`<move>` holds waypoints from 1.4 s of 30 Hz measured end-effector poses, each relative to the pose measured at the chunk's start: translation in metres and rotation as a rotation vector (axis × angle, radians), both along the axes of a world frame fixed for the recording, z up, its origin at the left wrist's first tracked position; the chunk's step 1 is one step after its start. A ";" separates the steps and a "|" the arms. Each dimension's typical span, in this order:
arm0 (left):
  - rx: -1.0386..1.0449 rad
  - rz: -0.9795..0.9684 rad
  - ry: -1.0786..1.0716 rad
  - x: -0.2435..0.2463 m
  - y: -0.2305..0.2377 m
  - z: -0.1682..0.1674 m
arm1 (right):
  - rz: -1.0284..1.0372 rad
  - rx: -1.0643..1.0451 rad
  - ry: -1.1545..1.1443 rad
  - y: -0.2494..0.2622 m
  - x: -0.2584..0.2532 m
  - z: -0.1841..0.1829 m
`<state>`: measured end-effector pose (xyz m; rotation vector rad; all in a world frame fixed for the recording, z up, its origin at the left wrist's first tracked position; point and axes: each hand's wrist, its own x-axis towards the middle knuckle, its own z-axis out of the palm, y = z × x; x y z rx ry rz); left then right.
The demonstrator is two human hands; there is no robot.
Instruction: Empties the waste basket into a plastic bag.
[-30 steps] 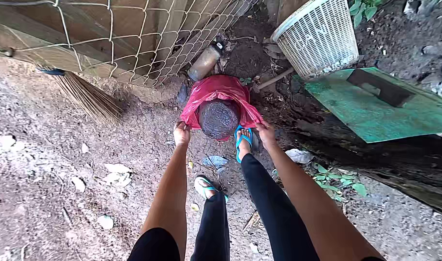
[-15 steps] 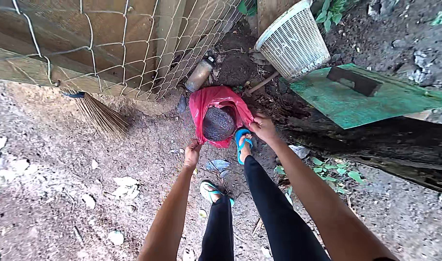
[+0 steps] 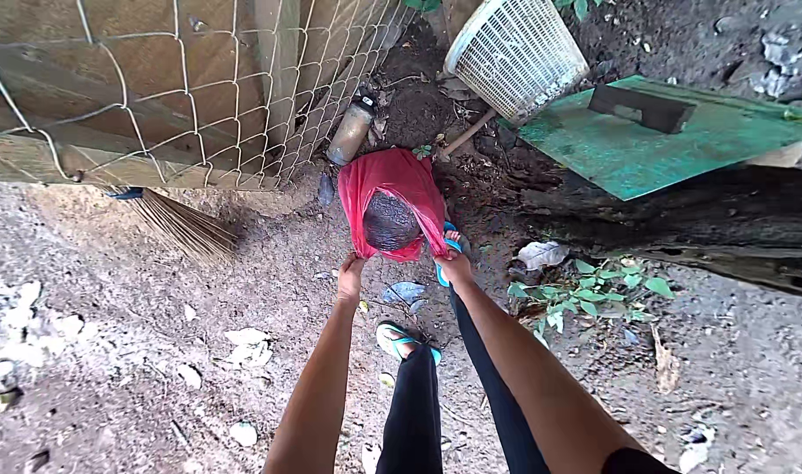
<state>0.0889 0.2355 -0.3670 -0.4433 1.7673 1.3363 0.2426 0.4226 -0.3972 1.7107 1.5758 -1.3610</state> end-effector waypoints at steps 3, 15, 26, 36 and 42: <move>-0.075 -0.060 0.001 -0.002 0.001 -0.001 | -0.377 -0.032 -0.053 -0.024 -0.003 -0.037; -0.115 -0.074 0.071 0.004 0.018 -0.010 | -0.378 -0.222 -0.228 -0.025 -0.026 -0.089; -0.161 -0.046 0.244 0.001 0.038 -0.005 | -1.026 -0.537 0.022 -0.020 -0.028 -0.116; 0.225 0.251 0.256 -0.017 0.028 0.013 | -0.360 -0.207 0.076 -0.017 -0.038 -0.047; 0.169 0.248 0.283 -0.066 0.033 0.071 | -0.523 -0.098 0.360 -0.002 -0.043 0.045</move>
